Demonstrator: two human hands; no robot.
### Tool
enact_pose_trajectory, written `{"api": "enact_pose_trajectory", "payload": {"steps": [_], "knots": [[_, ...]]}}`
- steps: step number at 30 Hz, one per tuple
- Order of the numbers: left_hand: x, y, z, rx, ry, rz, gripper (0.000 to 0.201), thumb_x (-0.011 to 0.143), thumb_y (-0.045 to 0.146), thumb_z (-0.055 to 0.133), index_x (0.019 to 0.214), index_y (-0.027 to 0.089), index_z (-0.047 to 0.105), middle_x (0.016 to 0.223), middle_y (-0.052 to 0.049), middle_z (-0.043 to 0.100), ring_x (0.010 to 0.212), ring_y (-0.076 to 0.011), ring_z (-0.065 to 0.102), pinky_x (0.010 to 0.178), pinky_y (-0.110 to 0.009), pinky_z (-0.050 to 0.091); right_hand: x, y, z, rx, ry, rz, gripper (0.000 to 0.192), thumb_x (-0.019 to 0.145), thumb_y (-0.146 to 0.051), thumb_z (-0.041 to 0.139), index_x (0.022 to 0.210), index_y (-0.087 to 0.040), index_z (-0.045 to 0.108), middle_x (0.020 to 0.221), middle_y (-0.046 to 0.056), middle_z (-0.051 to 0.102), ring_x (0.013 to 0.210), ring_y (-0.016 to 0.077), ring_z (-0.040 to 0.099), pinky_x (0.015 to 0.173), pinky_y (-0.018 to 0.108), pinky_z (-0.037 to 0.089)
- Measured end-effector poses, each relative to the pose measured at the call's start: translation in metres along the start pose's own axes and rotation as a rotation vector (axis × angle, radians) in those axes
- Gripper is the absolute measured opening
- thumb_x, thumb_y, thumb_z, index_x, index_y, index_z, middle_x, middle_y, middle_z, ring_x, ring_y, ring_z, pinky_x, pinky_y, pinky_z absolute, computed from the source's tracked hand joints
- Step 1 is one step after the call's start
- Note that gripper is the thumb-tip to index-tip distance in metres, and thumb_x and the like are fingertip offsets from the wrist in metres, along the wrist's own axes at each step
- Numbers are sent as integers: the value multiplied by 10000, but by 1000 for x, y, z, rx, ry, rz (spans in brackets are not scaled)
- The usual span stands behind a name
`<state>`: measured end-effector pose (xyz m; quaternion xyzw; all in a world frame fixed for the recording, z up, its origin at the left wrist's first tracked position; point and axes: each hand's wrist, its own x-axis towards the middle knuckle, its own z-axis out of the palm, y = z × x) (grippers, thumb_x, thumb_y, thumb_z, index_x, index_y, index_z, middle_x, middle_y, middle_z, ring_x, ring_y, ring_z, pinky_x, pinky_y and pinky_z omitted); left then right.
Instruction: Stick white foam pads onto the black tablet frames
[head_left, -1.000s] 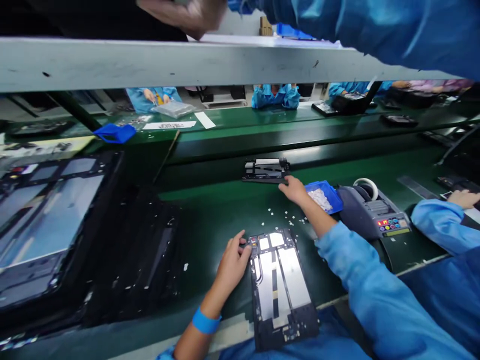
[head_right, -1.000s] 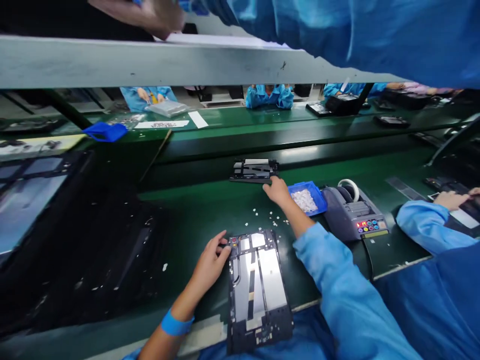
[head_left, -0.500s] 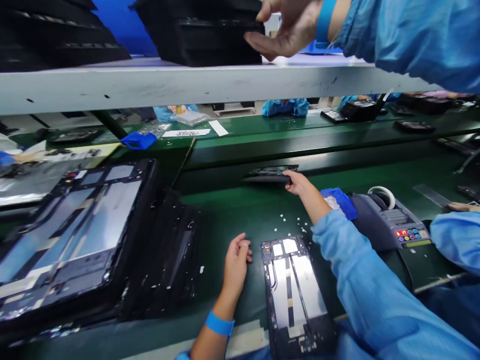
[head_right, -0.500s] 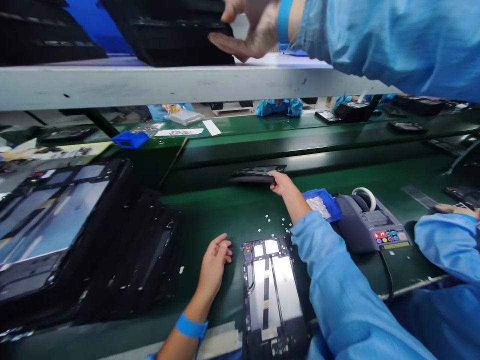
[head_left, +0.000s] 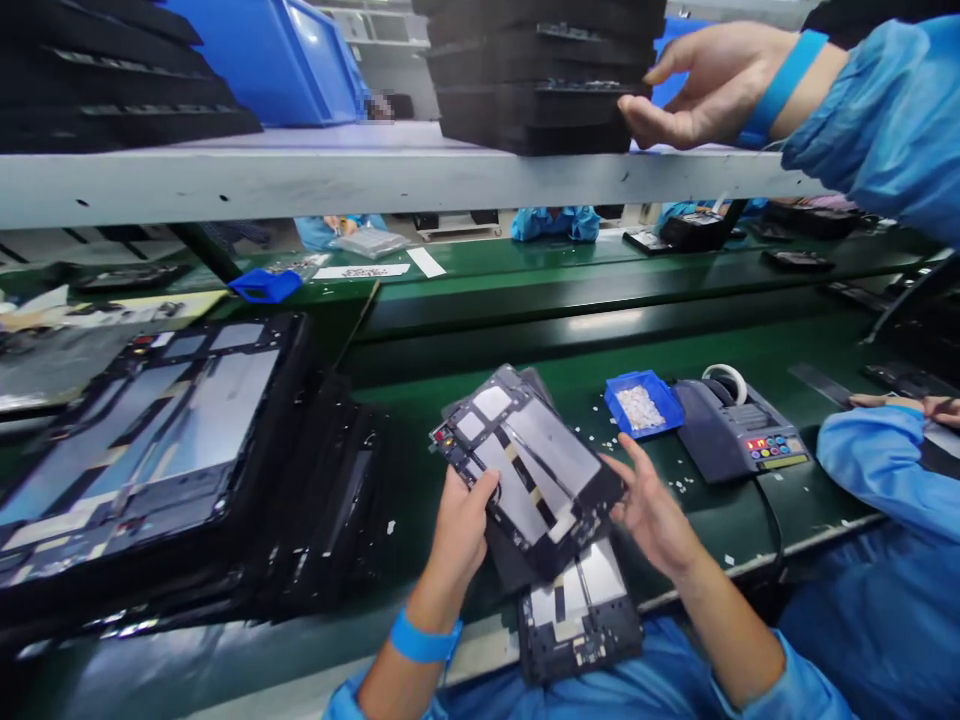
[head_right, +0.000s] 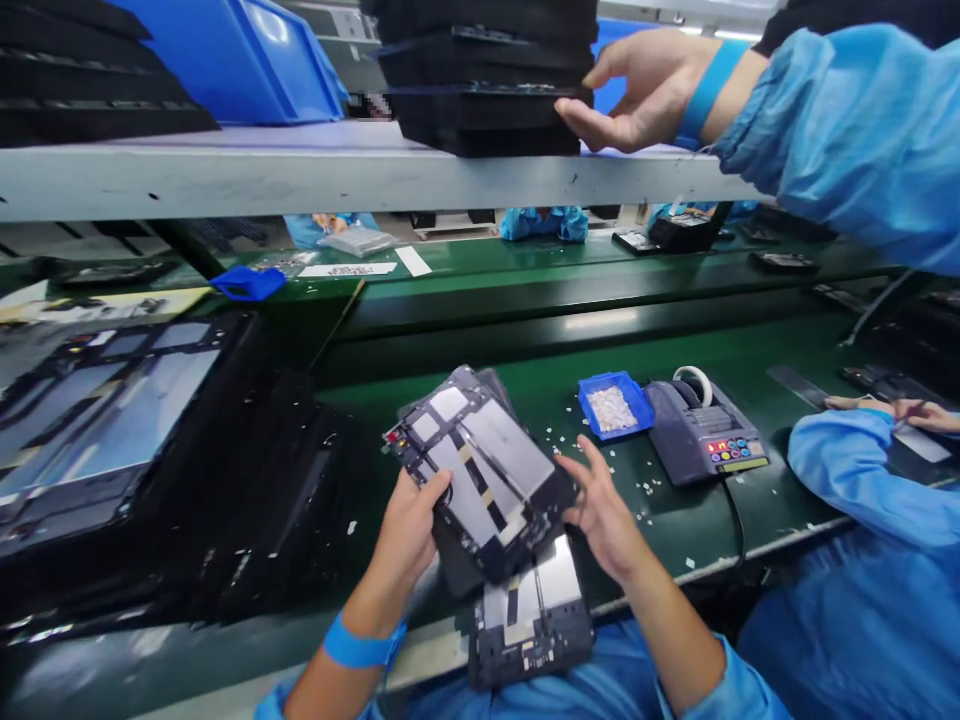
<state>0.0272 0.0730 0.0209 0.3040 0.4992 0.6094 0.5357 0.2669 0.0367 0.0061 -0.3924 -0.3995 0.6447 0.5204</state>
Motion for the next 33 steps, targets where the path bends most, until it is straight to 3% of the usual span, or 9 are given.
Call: {"api": "enact_pose_trajectory", "payload": {"steps": [4,7,11,15,19,24,27,31,33], "knots": [[-16,-2,0,156,-54,-12,448,880,394,684,1270,199,584,1250,-91,725,1145,-267,694,962,-387,562,-10,-7,-3,-397,-100,-26,807,972,-664,533,1647,-300,283,1617,136,444,1403,302,525,1122,473,463],[-29,-11,7,248,-49,-5,403,929,453,617,1245,204,585,1219,-88,726,1132,-259,691,950,-376,560,-29,0,5,-615,-70,-44,652,1033,-544,483,1616,-286,348,1632,92,427,1501,255,402,1232,445,335],[-50,-33,-5,467,-165,16,412,978,478,529,1282,211,605,1287,-111,704,1229,-285,637,1040,-414,510,-50,6,-13,-731,-21,73,406,1032,-451,450,1339,-236,605,1283,111,693,1200,270,647,1061,420,499],[-64,-51,-27,778,-248,19,441,975,427,507,1347,218,619,1295,-141,680,1244,-331,616,1076,-481,472,-62,16,-31,-907,4,202,414,957,-389,517,1321,-210,603,993,77,713,924,265,690,886,413,553],[-68,-57,-34,1004,-144,63,522,979,411,474,1444,192,568,1239,-159,639,1206,-350,617,1049,-509,485,-68,24,-29,-1095,39,157,394,914,-398,570,1237,-196,669,989,102,677,912,286,666,850,426,542],[-73,-60,-36,1013,-208,91,521,1001,358,439,1497,222,519,1222,-127,625,1195,-297,627,1056,-450,500,-64,22,-24,-1053,-61,150,458,957,-410,544,1376,-251,634,1142,119,689,1054,301,671,921,428,541],[-69,-55,-43,1056,-244,118,509,1014,333,418,1505,241,515,1202,-118,635,1161,-282,635,1026,-430,519,-57,20,-26,-1022,-154,151,371,982,-406,523,1277,-266,698,1112,101,716,1046,290,677,924,413,534],[-37,-33,-45,1227,-204,331,466,1014,326,469,1460,251,582,1194,-123,634,1101,-290,622,975,-430,525,-39,14,-31,-1070,-4,130,375,960,-432,540,1221,-230,719,1022,97,722,949,279,685,893,411,532],[-14,-19,-39,1353,-314,470,434,1009,239,452,1393,290,648,1183,-122,632,1035,-277,605,918,-411,524,-29,6,-28,-1065,55,78,385,962,-420,531,1249,-230,705,1033,89,716,919,256,682,875,391,536]]}}
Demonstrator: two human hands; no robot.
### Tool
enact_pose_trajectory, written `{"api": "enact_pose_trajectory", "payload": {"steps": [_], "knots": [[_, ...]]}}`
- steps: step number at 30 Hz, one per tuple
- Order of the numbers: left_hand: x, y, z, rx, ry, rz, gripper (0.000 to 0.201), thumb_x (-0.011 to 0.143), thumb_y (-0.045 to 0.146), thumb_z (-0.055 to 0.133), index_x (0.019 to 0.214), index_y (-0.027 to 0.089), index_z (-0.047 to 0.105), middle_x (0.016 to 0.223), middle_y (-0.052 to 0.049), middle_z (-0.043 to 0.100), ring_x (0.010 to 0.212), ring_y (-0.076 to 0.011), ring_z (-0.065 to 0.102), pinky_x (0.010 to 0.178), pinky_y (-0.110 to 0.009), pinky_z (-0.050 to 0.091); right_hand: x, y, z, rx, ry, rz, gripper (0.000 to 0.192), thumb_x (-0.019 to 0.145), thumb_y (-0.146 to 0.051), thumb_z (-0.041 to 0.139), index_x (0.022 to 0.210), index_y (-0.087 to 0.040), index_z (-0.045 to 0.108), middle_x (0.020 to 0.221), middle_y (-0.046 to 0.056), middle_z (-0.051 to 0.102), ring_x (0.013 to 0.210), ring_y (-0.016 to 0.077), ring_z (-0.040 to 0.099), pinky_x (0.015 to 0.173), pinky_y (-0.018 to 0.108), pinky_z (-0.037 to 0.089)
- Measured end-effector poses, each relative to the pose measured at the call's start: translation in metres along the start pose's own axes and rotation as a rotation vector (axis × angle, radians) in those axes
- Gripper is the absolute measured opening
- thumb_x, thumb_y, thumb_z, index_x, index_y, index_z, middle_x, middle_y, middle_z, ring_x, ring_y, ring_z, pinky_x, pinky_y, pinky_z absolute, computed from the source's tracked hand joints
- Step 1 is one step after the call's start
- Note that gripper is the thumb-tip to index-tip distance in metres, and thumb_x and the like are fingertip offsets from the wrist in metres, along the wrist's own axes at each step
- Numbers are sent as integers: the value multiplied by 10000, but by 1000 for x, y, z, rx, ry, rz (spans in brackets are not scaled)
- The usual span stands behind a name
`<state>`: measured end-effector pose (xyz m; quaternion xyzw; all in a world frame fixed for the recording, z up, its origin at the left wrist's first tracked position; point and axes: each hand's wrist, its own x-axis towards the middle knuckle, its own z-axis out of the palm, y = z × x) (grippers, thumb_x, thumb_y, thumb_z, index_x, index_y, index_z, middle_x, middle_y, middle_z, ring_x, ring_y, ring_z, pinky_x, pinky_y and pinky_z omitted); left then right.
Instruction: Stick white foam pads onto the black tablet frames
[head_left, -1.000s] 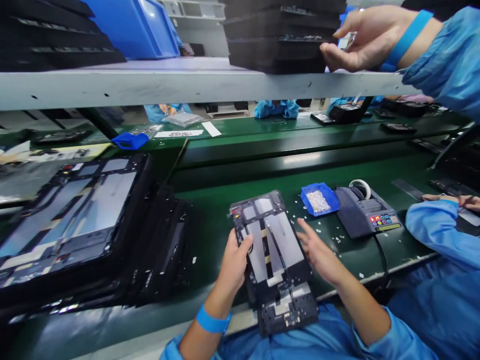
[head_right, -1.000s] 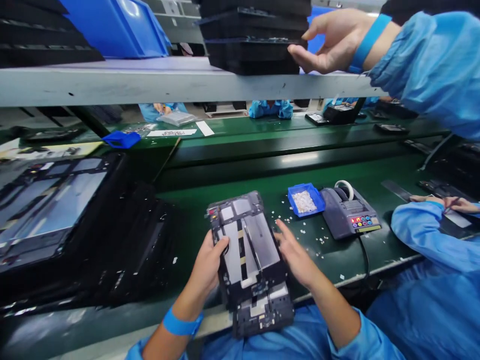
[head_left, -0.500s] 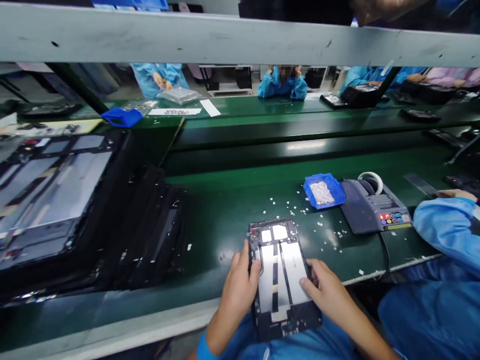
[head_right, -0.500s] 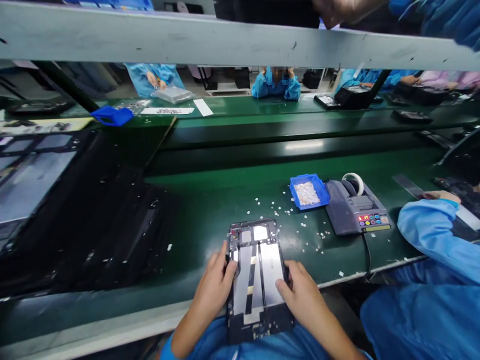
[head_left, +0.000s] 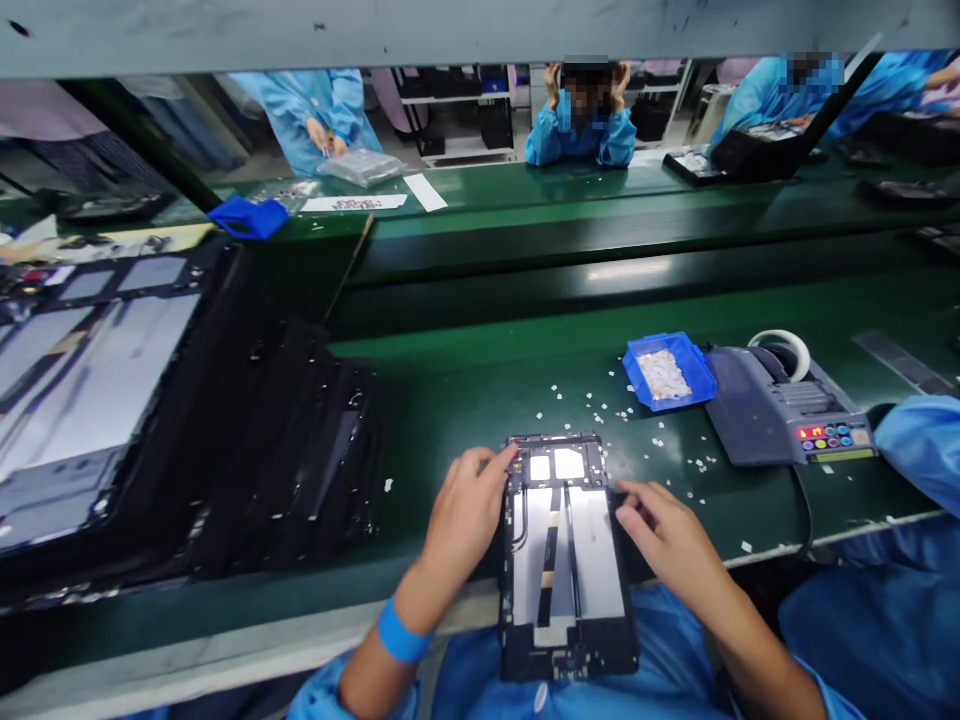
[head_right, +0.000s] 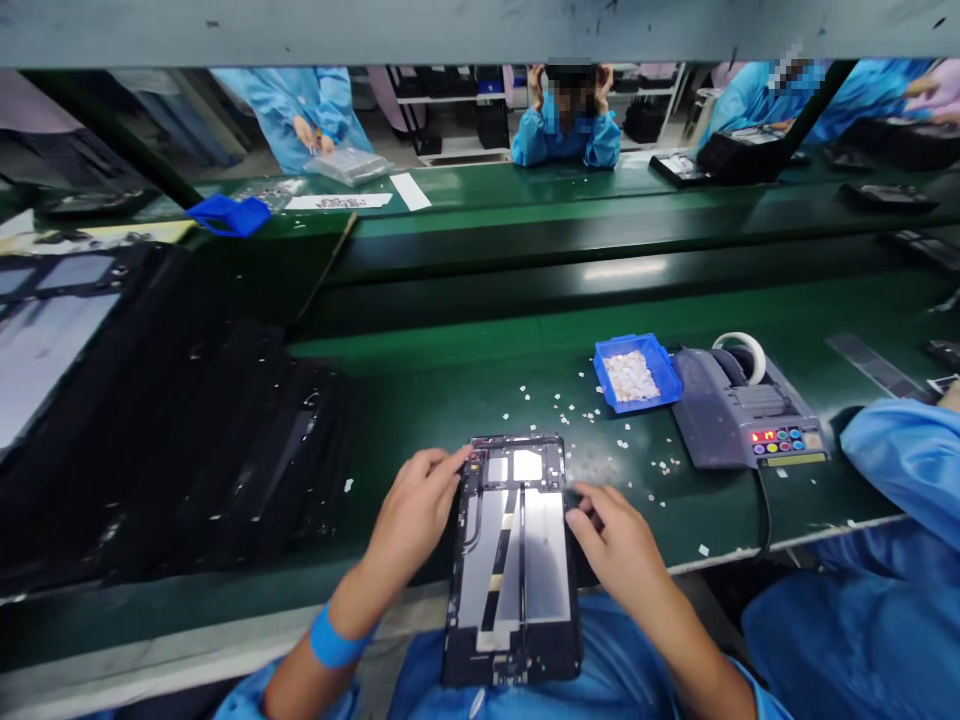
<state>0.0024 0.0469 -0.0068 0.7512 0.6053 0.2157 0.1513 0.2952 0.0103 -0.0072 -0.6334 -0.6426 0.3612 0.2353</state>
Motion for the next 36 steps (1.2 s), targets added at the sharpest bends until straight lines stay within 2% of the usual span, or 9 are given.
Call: {"api": "enact_pose_trajectory", "payload": {"steps": [5,8,14,19,21,23,27,32,36], "knots": [[44,-2,-16,212,-199,338,399,958,132,506,1227,333,721,1173,-103,641,972,-269,562,829,-378,495,15,-27,-6,43,-1,-100,344,952,-351,551,1233,-239,715,1033,70,720,885,224,684,821,350,540],[43,-7,-17,198,-158,361,296,972,147,495,1048,274,751,1118,-108,657,960,-265,561,818,-382,494,28,-39,1,69,-21,-128,292,946,-304,570,1174,-239,741,990,59,741,876,217,685,820,338,534],[27,-15,-8,-9,-44,343,354,1018,205,421,901,255,751,956,-89,703,897,-219,607,815,-357,504,87,-71,40,235,-185,-246,284,926,-179,602,1165,-220,750,1039,36,782,912,181,705,815,288,525],[15,-6,3,-271,106,192,235,969,240,521,846,240,721,958,-79,730,918,-218,647,851,-360,515,106,-84,59,289,-265,-204,130,904,-169,635,845,-195,748,817,-8,759,745,146,679,674,233,468],[8,0,6,-418,152,11,145,910,235,584,972,224,715,980,-72,728,915,-210,660,843,-342,524,103,-83,58,293,-243,-202,126,922,-197,632,862,-194,742,819,-8,755,743,146,673,667,233,457],[3,8,8,-552,143,-195,254,854,264,647,1096,202,694,965,-64,731,854,-197,665,783,-314,528,98,-82,57,291,-244,-217,121,934,-211,627,891,-203,740,849,-7,760,773,149,680,693,238,463],[1,18,11,-716,70,-428,226,850,365,665,968,184,731,864,-55,756,759,-194,673,696,-291,514,90,-81,60,284,-197,-246,124,926,-166,618,964,-230,716,905,-9,768,846,158,704,776,255,500],[2,18,12,-807,108,-496,233,839,402,684,890,181,742,828,-55,772,770,-213,707,692,-294,532,75,-75,72,-29,-28,-403,93,977,-200,598,956,-218,687,934,54,753,884,208,701,812,304,510],[-8,19,11,-633,123,-438,189,883,369,665,890,206,760,846,-37,792,762,-204,723,689,-290,534,67,-70,77,-228,65,-551,170,1030,-237,541,977,-210,700,917,71,759,865,219,704,830,324,518]]}}
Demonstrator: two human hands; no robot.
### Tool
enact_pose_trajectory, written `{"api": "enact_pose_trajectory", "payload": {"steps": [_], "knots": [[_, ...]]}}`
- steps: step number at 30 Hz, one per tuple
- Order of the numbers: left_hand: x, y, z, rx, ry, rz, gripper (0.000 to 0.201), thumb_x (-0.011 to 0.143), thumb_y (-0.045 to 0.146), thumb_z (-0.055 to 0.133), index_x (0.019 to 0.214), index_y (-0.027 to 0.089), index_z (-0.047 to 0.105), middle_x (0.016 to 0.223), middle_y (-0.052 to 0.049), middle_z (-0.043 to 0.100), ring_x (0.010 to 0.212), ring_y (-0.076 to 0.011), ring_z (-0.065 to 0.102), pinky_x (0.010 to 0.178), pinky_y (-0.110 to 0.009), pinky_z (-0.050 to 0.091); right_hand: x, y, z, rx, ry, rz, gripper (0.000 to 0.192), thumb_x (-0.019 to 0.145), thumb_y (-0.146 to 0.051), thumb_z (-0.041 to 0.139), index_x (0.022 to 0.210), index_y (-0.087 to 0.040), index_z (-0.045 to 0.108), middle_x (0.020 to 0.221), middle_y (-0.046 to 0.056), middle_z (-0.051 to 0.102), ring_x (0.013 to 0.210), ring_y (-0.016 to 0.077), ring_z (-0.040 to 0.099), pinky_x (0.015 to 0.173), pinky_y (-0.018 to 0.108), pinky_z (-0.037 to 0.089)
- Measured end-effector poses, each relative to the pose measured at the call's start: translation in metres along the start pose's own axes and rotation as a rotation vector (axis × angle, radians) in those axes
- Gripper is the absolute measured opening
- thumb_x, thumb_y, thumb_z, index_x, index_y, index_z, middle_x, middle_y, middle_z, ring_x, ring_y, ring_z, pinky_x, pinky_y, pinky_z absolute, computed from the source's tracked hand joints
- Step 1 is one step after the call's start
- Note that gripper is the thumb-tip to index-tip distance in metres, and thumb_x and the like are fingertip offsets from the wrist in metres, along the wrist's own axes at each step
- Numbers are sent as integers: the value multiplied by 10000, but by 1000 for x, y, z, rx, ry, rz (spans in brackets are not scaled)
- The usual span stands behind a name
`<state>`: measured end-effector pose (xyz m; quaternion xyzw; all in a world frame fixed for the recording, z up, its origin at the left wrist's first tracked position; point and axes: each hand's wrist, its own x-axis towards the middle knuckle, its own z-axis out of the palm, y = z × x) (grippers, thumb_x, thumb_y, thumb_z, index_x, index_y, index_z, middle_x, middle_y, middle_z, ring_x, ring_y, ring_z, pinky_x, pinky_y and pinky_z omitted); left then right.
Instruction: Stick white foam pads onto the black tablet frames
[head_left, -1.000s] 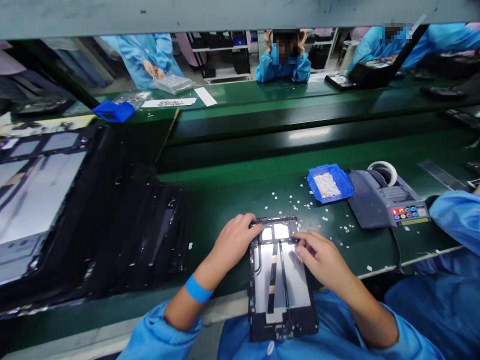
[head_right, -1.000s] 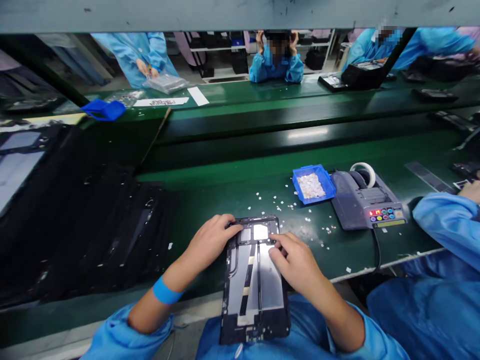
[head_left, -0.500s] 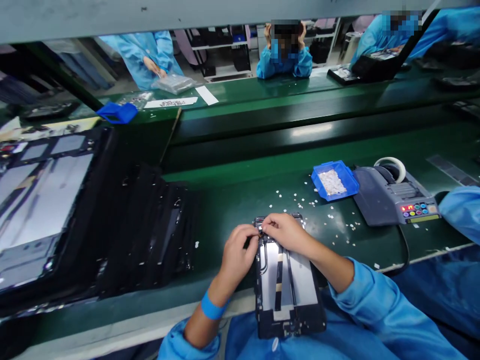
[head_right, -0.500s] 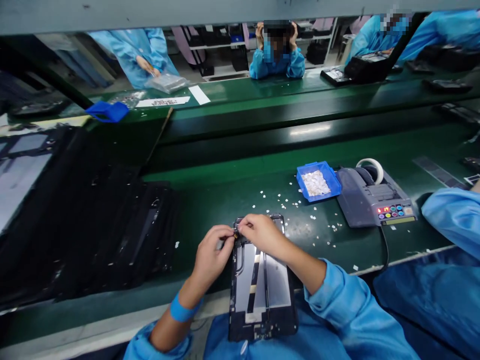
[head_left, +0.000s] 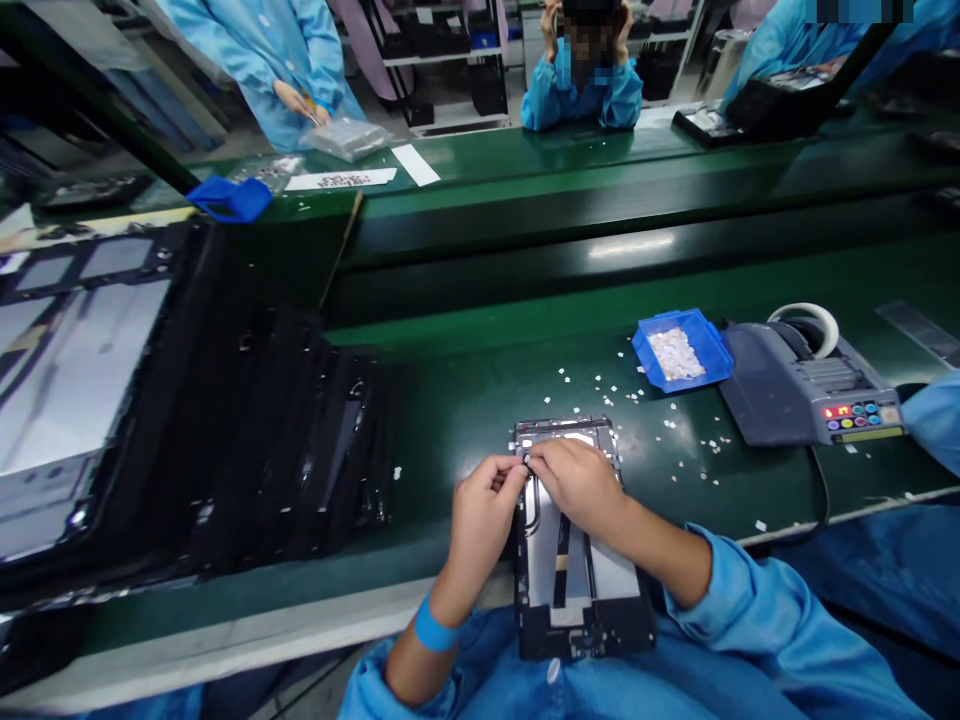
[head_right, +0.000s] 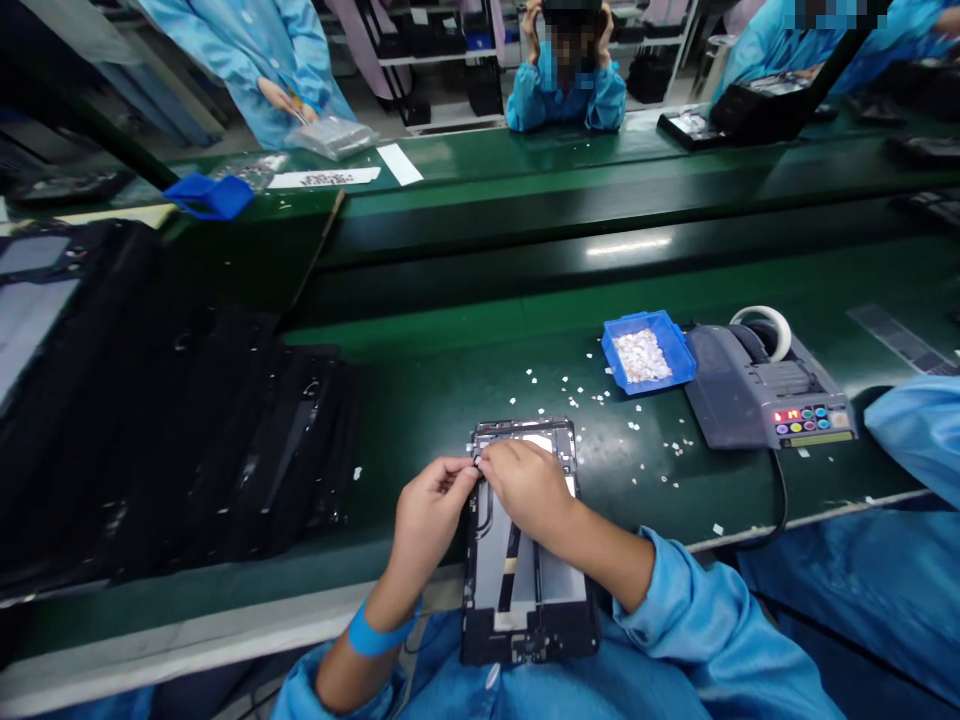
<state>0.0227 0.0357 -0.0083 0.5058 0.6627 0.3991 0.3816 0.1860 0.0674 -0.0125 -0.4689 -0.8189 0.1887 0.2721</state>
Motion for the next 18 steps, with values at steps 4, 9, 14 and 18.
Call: {"api": "enact_pose_trajectory", "payload": {"steps": [4,9,14,18], "knots": [[-8,-2,-5,274,44,246,152,943,293,639,900,224,766,866,-29,801,794,-208,740,722,-304,532,-1,3,2,-52,76,-152,201,1029,-193,512,1025,-188,714,960,69,779,864,219,717,815,334,533],[-10,-3,-7,519,97,537,168,987,254,612,907,212,753,846,-45,793,791,-224,737,752,-330,534,0,4,2,-73,63,-189,150,1001,-188,566,1002,-202,715,970,53,787,852,208,723,796,321,531],[-10,-1,-5,554,119,573,153,985,234,613,916,198,745,845,-49,788,784,-233,728,745,-339,523,0,-2,0,-114,83,-83,166,993,-193,555,888,-204,683,860,47,751,790,201,696,755,308,497],[-8,1,-4,436,73,438,146,960,248,620,915,212,754,873,-54,790,826,-232,730,775,-333,523,5,-7,-2,-83,71,-21,170,938,-144,554,806,-205,641,824,47,716,788,197,669,742,294,470]]}}
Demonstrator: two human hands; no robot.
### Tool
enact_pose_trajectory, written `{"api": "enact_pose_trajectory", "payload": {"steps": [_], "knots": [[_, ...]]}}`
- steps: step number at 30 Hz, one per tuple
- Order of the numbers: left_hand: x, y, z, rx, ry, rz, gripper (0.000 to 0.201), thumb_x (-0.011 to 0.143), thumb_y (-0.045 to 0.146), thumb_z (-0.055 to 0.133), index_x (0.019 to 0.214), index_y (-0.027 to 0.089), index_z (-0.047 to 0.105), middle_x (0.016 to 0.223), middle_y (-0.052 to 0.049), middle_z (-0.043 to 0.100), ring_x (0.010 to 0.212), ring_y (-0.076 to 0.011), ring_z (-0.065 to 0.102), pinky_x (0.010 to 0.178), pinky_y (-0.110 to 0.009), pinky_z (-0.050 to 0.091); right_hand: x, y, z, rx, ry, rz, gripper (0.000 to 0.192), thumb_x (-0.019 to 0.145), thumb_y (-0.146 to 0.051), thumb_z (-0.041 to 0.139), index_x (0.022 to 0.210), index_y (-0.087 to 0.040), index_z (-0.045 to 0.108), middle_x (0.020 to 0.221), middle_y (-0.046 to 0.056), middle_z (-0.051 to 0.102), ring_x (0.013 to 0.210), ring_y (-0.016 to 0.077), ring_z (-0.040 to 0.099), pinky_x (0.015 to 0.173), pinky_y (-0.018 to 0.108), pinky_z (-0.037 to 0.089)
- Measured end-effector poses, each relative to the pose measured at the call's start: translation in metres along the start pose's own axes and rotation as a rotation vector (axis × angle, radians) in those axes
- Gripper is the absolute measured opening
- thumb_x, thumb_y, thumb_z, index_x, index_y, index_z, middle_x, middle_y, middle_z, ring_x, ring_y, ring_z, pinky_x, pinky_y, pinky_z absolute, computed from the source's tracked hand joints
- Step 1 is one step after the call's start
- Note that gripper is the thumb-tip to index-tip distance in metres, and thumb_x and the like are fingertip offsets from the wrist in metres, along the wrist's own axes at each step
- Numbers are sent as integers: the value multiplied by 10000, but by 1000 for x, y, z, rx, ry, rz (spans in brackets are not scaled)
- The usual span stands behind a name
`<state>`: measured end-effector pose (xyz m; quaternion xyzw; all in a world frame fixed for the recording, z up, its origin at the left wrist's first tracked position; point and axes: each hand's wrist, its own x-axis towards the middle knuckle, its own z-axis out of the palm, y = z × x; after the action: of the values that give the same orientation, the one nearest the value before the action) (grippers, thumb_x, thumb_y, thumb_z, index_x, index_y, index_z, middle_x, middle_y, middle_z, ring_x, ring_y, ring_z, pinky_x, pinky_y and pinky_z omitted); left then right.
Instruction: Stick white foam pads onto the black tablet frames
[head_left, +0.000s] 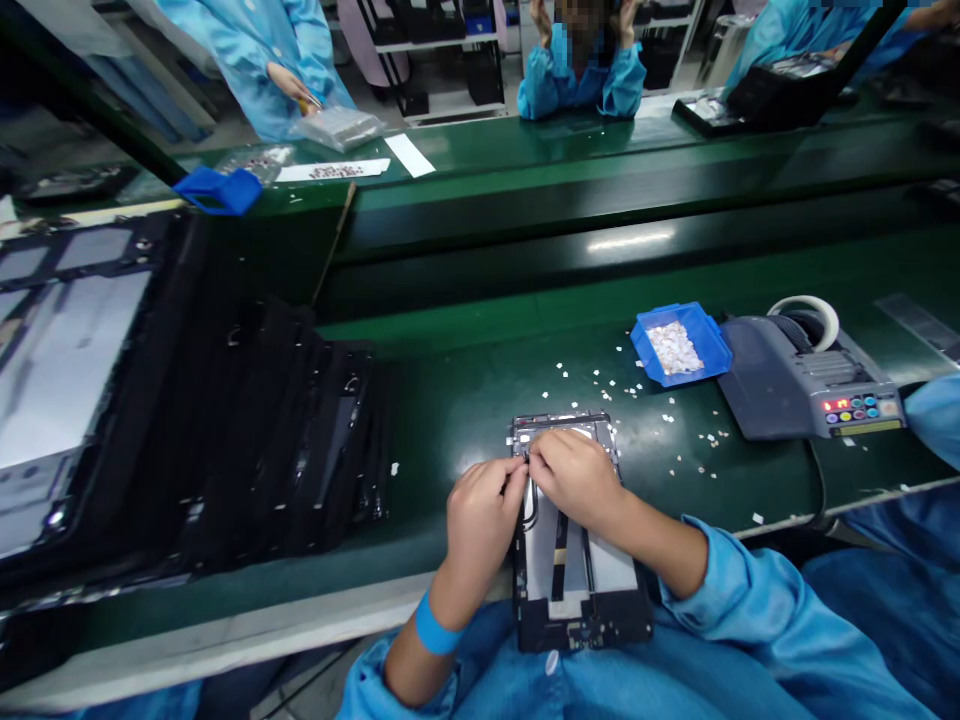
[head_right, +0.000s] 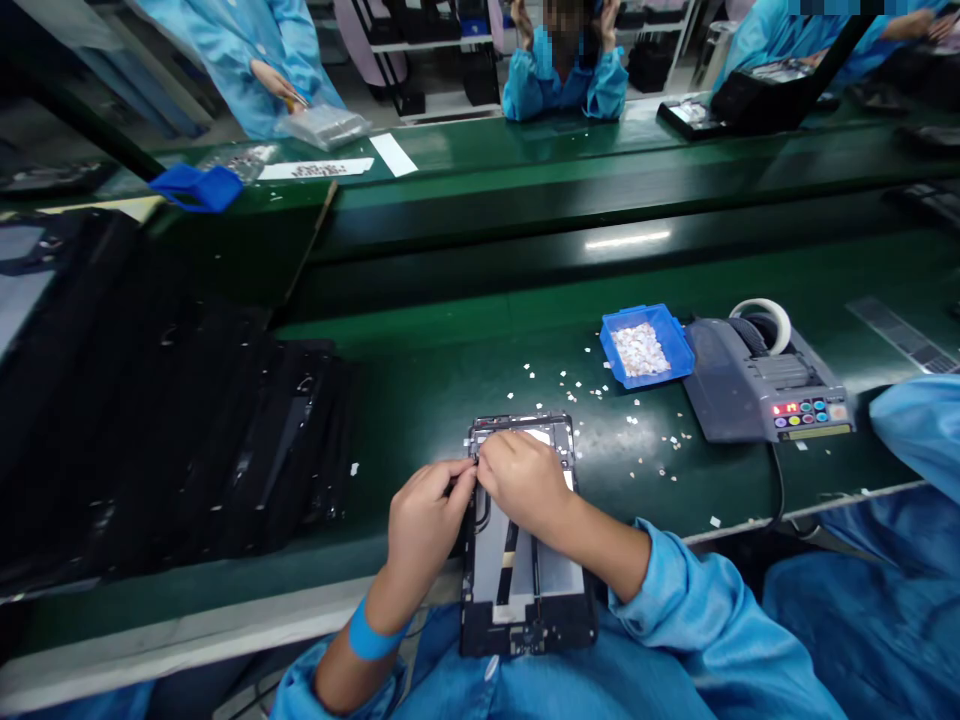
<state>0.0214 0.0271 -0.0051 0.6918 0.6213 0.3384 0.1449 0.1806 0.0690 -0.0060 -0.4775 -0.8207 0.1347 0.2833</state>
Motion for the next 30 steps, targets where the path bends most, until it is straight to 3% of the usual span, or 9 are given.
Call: {"api": "enact_pose_trajectory", "payload": {"steps": [3,6,10,12,15,18,20,23,30], "knots": [[6,-2,0,-238,-70,-252,131,921,302,638,901,217,736,884,-47,778,806,-212,719,731,-307,524,6,13,-17,57,9,78,188,907,-105,525,788,-209,627,821,38,704,793,181,656,740,272,456],[14,-7,2,-531,-87,-457,127,841,328,674,837,201,679,894,-48,757,781,-192,698,690,-279,519,13,56,-59,-59,101,230,177,930,-150,521,821,-207,649,860,51,714,822,191,654,755,280,443],[20,-11,4,-652,-88,-536,164,798,345,688,792,189,638,758,-19,693,725,-172,647,661,-260,488,21,130,-125,-484,193,616,152,927,-260,587,863,-172,694,844,116,706,778,258,633,693,333,402],[22,-10,5,-649,-90,-552,174,802,354,682,795,186,636,719,-7,669,694,-164,625,641,-255,471,20,144,-137,-578,169,670,157,921,-243,590,925,-148,714,898,152,709,803,282,634,697,348,403],[22,-8,9,-626,-87,-559,180,802,359,682,799,184,636,710,-5,664,688,-164,621,638,-258,466,10,118,-115,-428,99,393,154,945,-207,576,988,-161,717,972,136,718,875,268,644,763,350,438],[20,-8,12,-604,-72,-560,197,803,375,692,808,185,642,732,-15,682,699,-171,635,640,-264,475,-3,60,-62,-143,-40,55,177,1004,-236,560,921,-199,712,904,73,726,875,230,647,817,338,460],[18,-8,13,-597,-63,-555,200,802,380,698,815,186,647,754,-24,701,714,-180,653,652,-273,492,-7,27,-31,-37,-98,-44,178,1023,-237,559,955,-204,720,909,57,738,880,218,652,837,336,464],[14,-4,11,-560,-47,-524,182,811,371,691,815,192,657,785,-33,726,743,-193,684,684,-288,521,-6,4,-6,-15,-117,-27,136,1010,-244,603,977,-197,727,922,58,748,879,218,661,835,332,465],[7,10,3,-347,-23,-362,107,855,297,632,823,221,700,846,-30,775,789,-198,722,716,-290,536,0,7,-3,-80,-95,47,120,918,-161,627,820,-196,687,841,64,723,818,215,645,777,311,444]]}}
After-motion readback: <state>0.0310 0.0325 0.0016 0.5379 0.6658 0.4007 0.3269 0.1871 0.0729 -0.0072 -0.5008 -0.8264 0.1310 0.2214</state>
